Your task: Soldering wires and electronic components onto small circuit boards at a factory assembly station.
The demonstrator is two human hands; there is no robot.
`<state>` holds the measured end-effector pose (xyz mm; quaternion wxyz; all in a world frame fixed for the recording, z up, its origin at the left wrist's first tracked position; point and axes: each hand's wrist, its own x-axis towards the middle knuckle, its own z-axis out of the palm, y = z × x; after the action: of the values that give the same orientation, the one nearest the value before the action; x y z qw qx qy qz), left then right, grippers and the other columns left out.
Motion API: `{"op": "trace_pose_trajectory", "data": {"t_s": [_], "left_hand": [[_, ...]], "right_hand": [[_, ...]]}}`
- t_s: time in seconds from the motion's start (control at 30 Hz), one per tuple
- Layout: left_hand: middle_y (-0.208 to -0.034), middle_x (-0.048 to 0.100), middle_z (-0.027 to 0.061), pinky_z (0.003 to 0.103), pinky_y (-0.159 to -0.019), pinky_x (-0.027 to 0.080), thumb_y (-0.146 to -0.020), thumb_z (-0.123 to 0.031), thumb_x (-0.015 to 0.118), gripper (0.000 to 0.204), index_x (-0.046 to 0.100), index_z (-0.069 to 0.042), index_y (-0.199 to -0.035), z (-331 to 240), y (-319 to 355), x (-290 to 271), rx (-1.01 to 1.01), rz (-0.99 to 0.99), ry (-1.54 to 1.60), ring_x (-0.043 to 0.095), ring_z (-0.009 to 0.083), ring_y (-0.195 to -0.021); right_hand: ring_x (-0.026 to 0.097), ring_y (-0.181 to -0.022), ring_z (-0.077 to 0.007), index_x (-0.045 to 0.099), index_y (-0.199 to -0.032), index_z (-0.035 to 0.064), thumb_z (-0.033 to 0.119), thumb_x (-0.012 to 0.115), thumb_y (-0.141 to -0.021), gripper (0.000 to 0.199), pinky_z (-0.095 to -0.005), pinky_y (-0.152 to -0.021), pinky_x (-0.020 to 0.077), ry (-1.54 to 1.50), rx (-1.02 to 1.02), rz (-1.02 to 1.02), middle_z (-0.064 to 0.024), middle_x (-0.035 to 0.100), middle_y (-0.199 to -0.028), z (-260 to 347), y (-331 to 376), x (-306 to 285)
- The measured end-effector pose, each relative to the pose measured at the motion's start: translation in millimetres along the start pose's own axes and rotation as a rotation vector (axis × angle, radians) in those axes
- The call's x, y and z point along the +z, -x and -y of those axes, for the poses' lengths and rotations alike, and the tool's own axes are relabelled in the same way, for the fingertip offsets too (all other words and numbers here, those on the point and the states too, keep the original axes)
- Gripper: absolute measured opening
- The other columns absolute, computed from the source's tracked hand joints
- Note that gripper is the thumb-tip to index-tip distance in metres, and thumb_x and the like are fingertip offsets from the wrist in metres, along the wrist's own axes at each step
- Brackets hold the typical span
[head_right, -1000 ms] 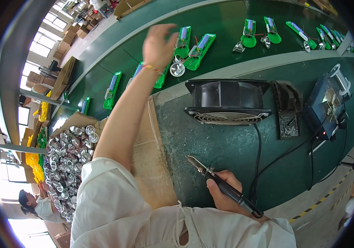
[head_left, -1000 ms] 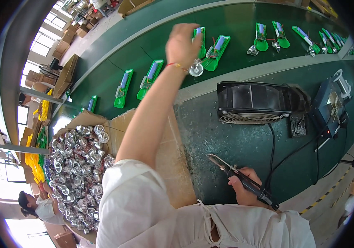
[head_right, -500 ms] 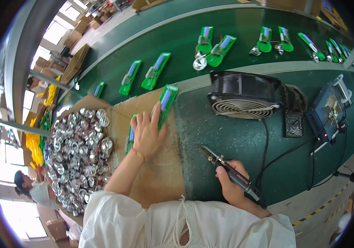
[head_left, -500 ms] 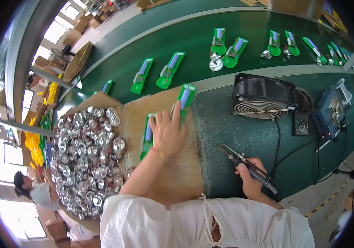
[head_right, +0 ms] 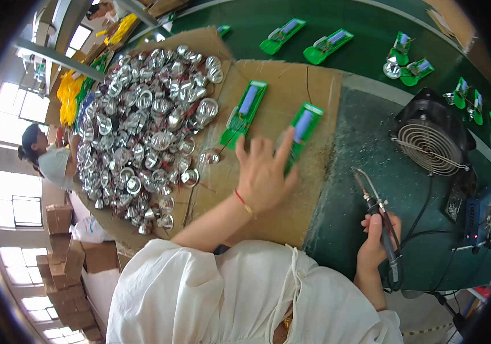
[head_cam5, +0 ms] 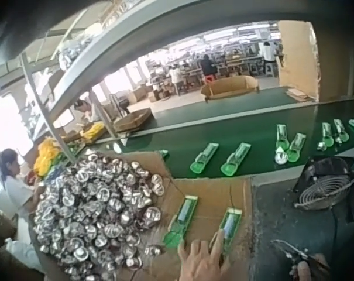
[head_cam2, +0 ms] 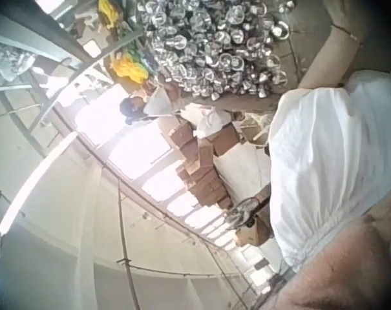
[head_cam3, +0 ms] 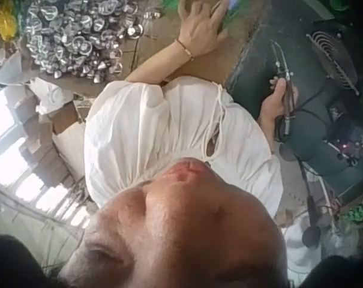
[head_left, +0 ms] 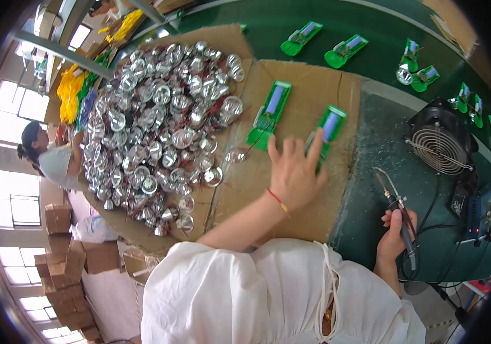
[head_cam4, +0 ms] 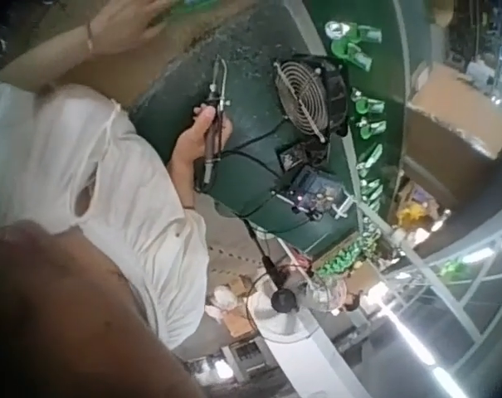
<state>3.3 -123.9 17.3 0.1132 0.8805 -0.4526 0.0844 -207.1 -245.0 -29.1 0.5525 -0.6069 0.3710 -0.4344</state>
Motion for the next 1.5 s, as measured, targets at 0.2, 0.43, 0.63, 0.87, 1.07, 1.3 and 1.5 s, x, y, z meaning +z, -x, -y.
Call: {"op": "trace_pose_trajectory", "data": {"t_s": [0.2, 0.43, 0.63, 0.87, 1.07, 1.3, 1.5], "left_hand": [[-0.090, 0.049, 0.0100, 0.048, -0.088, 0.030, -0.064, -0.038, 0.070, 0.062, 0.049, -0.011, -0.116, 15.5, 47.5, -40.2, -0.116, -0.112, 0.272, 0.045, 0.0281, -0.096], [-0.104, 0.054, 0.0088, 0.040, -0.085, 0.038, -0.067, -0.015, 0.069, 0.037, 0.057, -0.008, -0.101, 102.3, 35.7, -30.2, -0.113, -0.197, -0.063, 0.048, 0.0274, -0.103], [-0.071, 0.063, 0.0064, 0.036, -0.078, 0.043, -0.073, -0.011, 0.067, 0.011, 0.066, -0.006, -0.082, 102.9, 58.9, -27.7, -0.194, -0.339, 0.134, 0.060, 0.0219, -0.069], [-0.069, 0.062, 0.0086, 0.029, -0.065, 0.045, -0.082, -0.007, 0.058, 0.017, 0.066, -0.001, -0.095, 44.0, 64.6, -38.1, -0.103, 0.002, 0.562, 0.057, 0.0203, -0.063], [-0.072, 0.060, 0.0096, 0.034, -0.061, 0.044, -0.077, -0.010, 0.065, 0.016, 0.066, -0.002, -0.091, 15.6, 61.2, -18.3, -0.095, 0.023, 0.695, 0.055, 0.0246, -0.067], [-0.072, 0.061, 0.0071, 0.027, -0.057, 0.044, -0.075, -0.010, 0.069, 0.012, 0.068, -0.002, -0.083, 13.7, 58.0, -8.0, -0.584, 0.197, 1.055, 0.057, 0.0146, -0.067], [-0.084, 0.058, 0.0077, 0.025, -0.057, 0.044, -0.076, -0.010, 0.069, 0.011, 0.067, 0.000, -0.082, 16.0, 67.5, -4.1, -0.236, 0.028, 0.891, 0.055, 0.0146, -0.066]], "right_hand": [[0.055, -0.059, -0.0111, 0.053, -0.094, -0.0030, 0.014, 0.056, -0.084, 0.020, -0.0203, -0.053, 0.0419, 0.035, -0.005, 0.016, -0.0092, 0.060, -0.073, 2.4, -3.1, 4.5], [0.056, -0.059, -0.0117, 0.053, -0.094, -0.0031, 0.014, 0.056, -0.084, 0.020, -0.0204, -0.053, 0.0431, 0.024, -0.012, 0.035, -0.0096, 0.061, -0.074, 5.1, 2.6, 7.4], [0.057, -0.058, -0.0122, 0.052, -0.095, -0.0035, 0.014, 0.058, -0.084, 0.022, -0.0202, -0.052, 0.0440, 0.028, -0.037, 0.028, -0.0107, 0.061, -0.073, 15.5, 13.3, -2.2], [0.055, -0.057, -0.0145, 0.047, -0.089, -0.0026, 0.011, 0.056, -0.081, 0.018, -0.0231, -0.053, 0.0466, -0.156, -0.103, 0.256, -0.0129, 0.054, -0.077, 40.4, 24.9, -0.9], [0.058, -0.063, -0.0141, 0.050, -0.086, -0.0022, 0.006, 0.063, -0.078, 0.017, -0.0246, -0.056, 0.0464, -0.034, -0.115, 0.472, -0.0128, 0.059, -0.075, 39.0, 32.9, 7.3], [0.058, -0.062, -0.0135, 0.049, -0.087, -0.0039, 0.005, 0.060, -0.079, 0.016, -0.0248, -0.057, 0.0479, 0.029, -0.201, 0.528, -0.0130, 0.057, -0.076, 39.7, 30.9, 19.6], [0.058, -0.061, -0.0135, 0.049, -0.086, -0.0041, 0.004, 0.060, -0.079, 0.015, -0.0248, -0.057, 0.0482, 0.074, -0.148, 0.493, -0.0129, 0.058, -0.074, 38.2, 28.3, 20.0]]}}
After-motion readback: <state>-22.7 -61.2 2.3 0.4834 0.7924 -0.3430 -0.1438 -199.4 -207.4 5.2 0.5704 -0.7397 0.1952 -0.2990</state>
